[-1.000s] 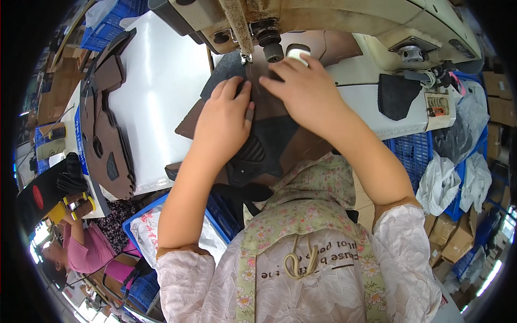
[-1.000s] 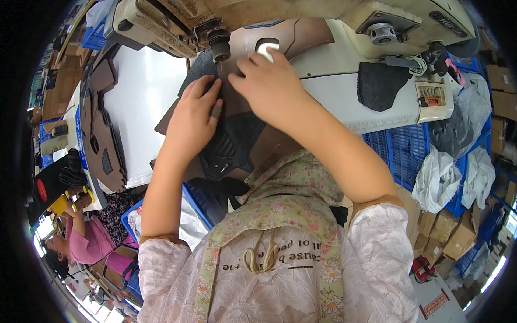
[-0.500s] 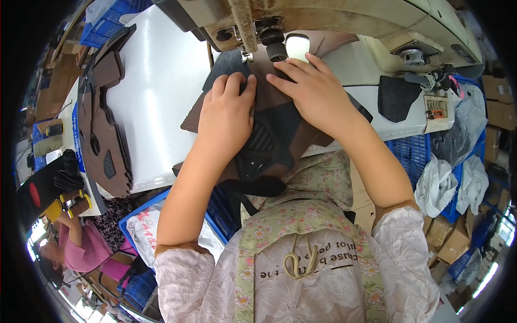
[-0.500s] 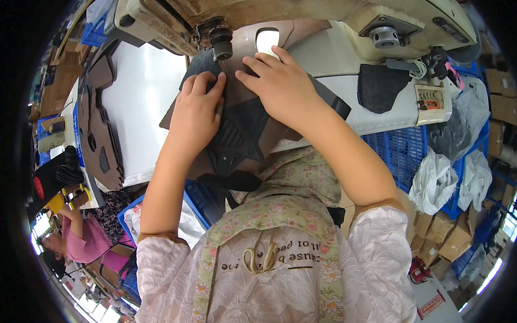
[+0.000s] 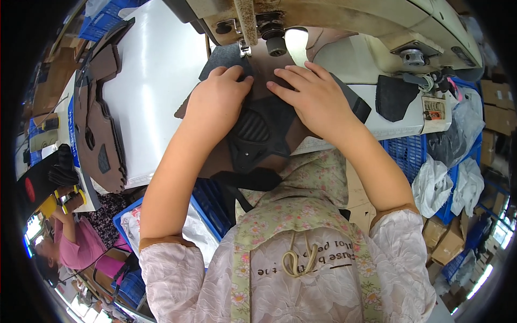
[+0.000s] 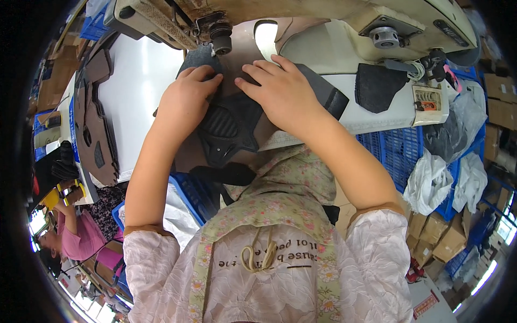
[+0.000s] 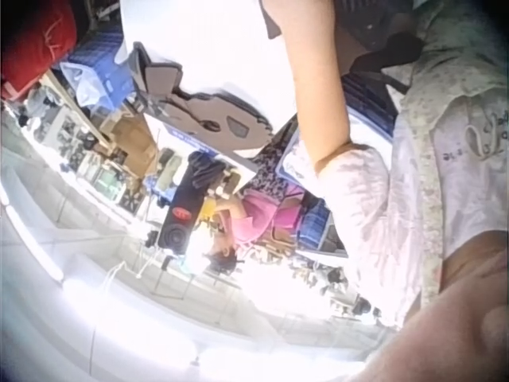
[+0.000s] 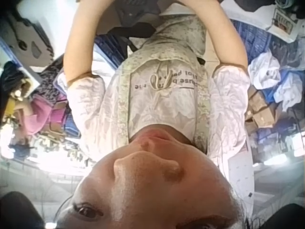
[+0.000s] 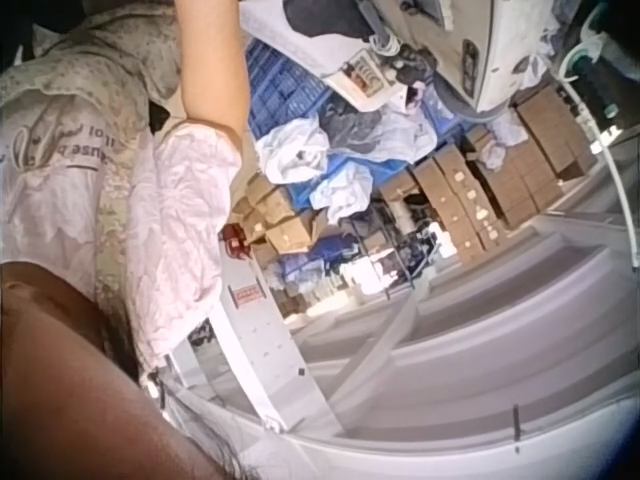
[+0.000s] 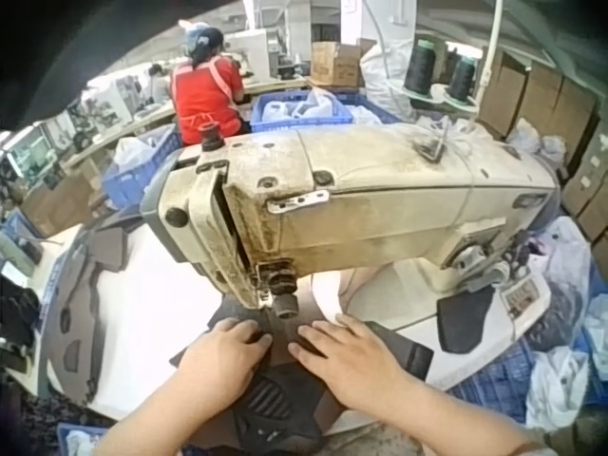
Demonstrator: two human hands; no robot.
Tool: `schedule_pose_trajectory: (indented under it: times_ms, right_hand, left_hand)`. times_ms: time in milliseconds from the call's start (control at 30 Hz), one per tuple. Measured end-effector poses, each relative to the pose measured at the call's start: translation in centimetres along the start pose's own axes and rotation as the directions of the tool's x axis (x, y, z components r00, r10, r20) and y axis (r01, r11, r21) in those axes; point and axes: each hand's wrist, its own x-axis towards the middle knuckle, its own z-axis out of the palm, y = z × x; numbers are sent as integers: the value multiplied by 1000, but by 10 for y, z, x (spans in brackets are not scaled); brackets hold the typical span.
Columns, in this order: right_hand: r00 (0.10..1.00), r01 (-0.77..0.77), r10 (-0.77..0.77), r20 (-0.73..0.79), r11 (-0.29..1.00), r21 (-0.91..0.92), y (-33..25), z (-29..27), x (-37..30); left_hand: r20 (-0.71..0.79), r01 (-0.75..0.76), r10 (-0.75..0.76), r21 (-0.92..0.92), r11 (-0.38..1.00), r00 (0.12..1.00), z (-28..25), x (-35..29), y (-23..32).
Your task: Sewing leather shoe upper components using an industrial sewing machine.
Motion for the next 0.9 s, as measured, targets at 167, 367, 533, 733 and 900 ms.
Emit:
schedule_pose_trajectory:
  times_ms: [167, 367, 533, 733, 900]
  right_hand:
    - [1000, 9, -8, -20, 999, 41, 5, 1, -1]
    - [1000, 27, -27, 5, 998, 54, 1, -6, -6]
    - [1000, 10, -11, 13, 999, 51, -3, -8, -13]
    - [1000, 9, -9, -3, 997, 77, 1, -4, -11]
    - [999, 20, -26, 24, 978, 208, 3, -8, -8]
  left_hand:
    - [22, 9, -10, 34, 999, 1000, -1, 0, 3]
    - [-2, -15, 15, 81, 997, 1000, 5, -12, 5]
    - [-32, -10, 11, 54, 999, 999, 2, -15, 7]
    - [-24, 2, 1, 119, 993, 1000, -2, -10, 9]
    - [103, 53, -78, 221, 974, 992, -9, -3, 12]
